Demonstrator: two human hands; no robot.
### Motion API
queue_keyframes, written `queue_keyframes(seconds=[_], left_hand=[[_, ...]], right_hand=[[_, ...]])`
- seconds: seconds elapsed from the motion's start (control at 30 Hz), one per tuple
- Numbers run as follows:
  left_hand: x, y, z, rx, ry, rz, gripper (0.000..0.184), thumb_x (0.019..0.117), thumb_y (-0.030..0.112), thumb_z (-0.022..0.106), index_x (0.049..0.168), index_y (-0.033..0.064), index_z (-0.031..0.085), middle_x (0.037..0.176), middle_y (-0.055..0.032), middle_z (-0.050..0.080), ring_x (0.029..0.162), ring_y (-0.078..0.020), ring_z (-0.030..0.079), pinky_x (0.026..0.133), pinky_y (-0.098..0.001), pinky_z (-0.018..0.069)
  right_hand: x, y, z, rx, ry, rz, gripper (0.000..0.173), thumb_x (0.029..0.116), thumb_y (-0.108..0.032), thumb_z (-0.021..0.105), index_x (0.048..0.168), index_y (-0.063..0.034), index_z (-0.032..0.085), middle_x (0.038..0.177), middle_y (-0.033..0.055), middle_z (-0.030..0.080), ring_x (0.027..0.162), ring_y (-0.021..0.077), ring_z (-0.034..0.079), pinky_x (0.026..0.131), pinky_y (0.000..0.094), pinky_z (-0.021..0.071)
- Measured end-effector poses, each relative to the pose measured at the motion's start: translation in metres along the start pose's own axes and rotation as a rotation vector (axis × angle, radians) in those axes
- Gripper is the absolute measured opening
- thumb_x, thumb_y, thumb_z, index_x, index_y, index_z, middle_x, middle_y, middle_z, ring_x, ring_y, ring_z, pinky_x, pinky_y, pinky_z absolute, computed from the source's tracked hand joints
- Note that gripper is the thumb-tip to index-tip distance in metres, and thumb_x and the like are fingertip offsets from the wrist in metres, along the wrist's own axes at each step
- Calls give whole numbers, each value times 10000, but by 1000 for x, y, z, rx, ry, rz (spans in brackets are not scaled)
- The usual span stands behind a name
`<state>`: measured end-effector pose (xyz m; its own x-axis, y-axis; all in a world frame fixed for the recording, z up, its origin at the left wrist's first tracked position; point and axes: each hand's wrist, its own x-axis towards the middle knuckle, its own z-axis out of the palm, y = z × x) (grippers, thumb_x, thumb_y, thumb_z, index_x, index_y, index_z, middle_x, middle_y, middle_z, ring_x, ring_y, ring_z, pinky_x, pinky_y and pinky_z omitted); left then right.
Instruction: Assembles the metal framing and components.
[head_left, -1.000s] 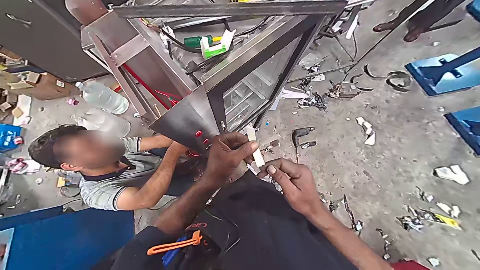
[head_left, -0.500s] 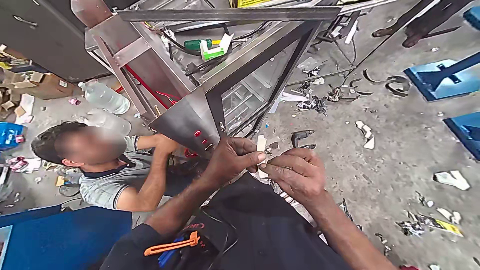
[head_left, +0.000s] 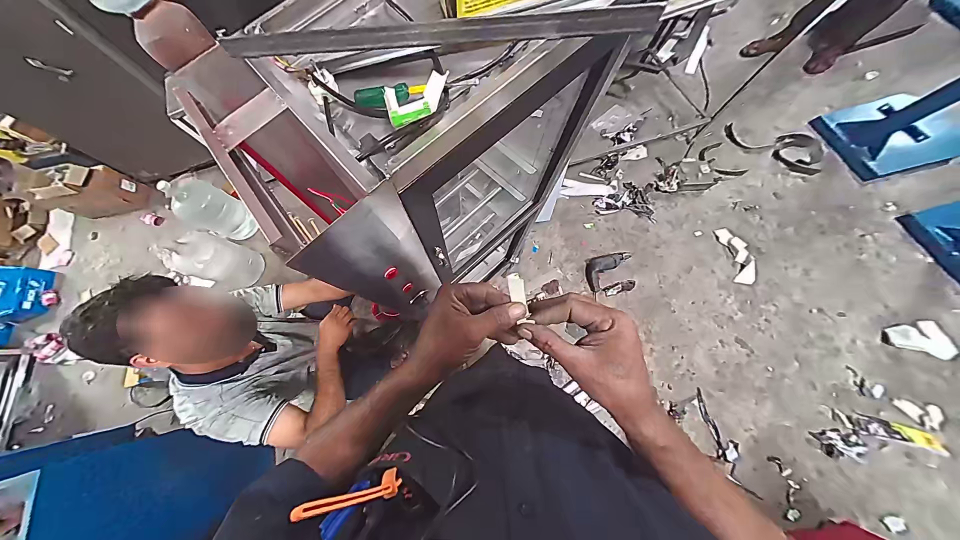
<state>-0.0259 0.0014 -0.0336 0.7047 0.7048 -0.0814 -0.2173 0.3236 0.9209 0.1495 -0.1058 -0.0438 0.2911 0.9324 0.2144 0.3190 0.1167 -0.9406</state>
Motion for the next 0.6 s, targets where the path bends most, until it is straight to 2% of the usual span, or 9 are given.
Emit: queue_keyframes(seconds=[0.13, 0.23, 0.33, 0.4, 0.47, 0.53, 0.6], left_hand=[[0, 4, -1, 49, -31, -15, 80, 959, 3, 677, 933, -56, 723, 839, -132, 751, 755, -213, 757, 753, -383, 664], [-1, 7, -2, 132, -67, -10, 65, 937, 5, 713, 931, -60, 723, 822, -131, 750, 749, -206, 754, 758, -373, 661], [0, 8, -8, 146, -158, -12, 79, 918, 2, 734, 975, -53, 731, 845, -108, 758, 767, -169, 745, 775, -341, 648], [0, 5, -12, 135, -194, -8, 67, 933, 13, 719, 976, -37, 726, 835, -84, 754, 753, -152, 738, 762, -332, 644], [-1, 3, -15, 180, -180, 8, 77, 945, 36, 712, 962, -39, 725, 798, -82, 746, 703, -153, 730, 710, -329, 643], [-2, 1, -16, 254, -155, 26, 83, 938, 42, 716, 947, -38, 736, 769, -79, 737, 658, -140, 712, 654, -309, 634], [-2, 0, -17, 325, -167, 47, 78, 932, 47, 716, 934, -26, 743, 751, -64, 727, 634, -115, 691, 620, -281, 614]], right_hand=[[1, 3, -2, 47, -10, 72, 177, 850, -277, 846, 888, -115, 785, 897, 7, 777, 845, 128, 730, 783, 312, 607], [1, 3, 0, 103, 3, 84, 194, 818, -210, 870, 883, -93, 730, 844, 9, 759, 790, 122, 720, 757, 298, 605], [2, 1, 1, 149, 28, 100, 407, 761, -205, 918, 980, -78, 599, 783, 22, 730, 714, 130, 710, 706, 284, 601], [0, 4, 1, 166, -4, 75, 450, 776, -206, 911, 1071, -44, 612, 760, 25, 720, 669, 127, 691, 672, 280, 595], [-3, 5, -1, 103, -69, 30, 432, 840, -233, 866, 1157, -35, 650, 836, 13, 756, 717, 121, 711, 692, 287, 606], [-4, 1, -6, -16, -77, -42, 449, 905, -284, 802, 1260, -38, 681, 1039, 21, 768, 872, 126, 732, 758, 297, 630], [-1, -4, -11, -169, -55, -126, 404, 949, -329, 746, 1269, -83, 723, 1170, 46, 733, 982, 128, 714, 781, 292, 631]])
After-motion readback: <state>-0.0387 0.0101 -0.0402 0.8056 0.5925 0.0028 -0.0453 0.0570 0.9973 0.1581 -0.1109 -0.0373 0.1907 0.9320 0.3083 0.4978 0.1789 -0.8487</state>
